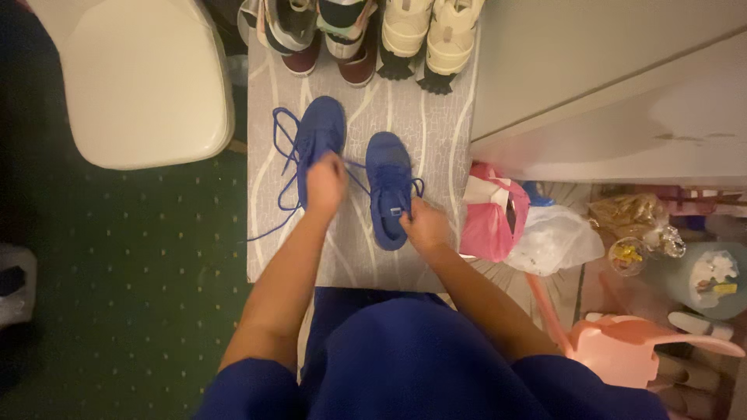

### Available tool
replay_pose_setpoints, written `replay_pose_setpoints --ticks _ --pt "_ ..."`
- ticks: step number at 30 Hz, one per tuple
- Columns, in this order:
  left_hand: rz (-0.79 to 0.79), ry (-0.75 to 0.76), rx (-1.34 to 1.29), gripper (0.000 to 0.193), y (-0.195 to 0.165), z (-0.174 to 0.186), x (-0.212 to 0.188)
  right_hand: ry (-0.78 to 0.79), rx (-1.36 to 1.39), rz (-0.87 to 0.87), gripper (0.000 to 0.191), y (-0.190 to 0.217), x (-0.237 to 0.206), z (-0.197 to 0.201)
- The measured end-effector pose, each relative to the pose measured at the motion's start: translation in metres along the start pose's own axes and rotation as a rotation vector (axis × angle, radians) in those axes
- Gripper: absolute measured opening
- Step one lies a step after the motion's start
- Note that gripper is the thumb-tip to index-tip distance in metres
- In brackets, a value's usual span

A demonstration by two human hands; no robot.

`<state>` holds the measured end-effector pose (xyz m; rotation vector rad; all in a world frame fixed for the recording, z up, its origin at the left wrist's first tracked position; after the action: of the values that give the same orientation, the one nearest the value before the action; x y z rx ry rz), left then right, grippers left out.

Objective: The person stands at a bench with several pairs of shoes and removes the laces from a pair of blue sneakers, pulling the lace fully out of each shoe. They set the removed laces aside and pick up a white sneaker to continue with the next pair.

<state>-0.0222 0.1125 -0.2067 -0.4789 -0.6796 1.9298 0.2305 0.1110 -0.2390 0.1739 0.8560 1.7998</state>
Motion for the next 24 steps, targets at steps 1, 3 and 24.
replay_pose_setpoints --ticks 1,3,24 --pt "0.046 -0.042 -0.040 0.010 0.003 0.010 0.006 0.008 -0.025 -0.007 0.024 -0.001 0.001 -0.001" --pt "0.135 -0.123 -0.118 0.012 0.007 0.028 0.012 0.022 -0.070 -0.025 0.026 -0.001 0.003 -0.004" --pt "0.166 -0.032 -0.182 0.010 0.018 -0.012 0.000 0.066 -0.094 0.016 0.025 0.006 0.013 -0.008"
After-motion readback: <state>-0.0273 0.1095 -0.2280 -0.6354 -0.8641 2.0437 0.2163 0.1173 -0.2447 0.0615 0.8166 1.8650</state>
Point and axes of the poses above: each hand's wrist, its own x-axis towards the middle knuckle, its own z-axis out of the back of the hand, y = z × x, the point moved 10 cm from there along x, towards the middle knuckle, and after that the axes turned 5 degrees about y, right-handed, at the moved point
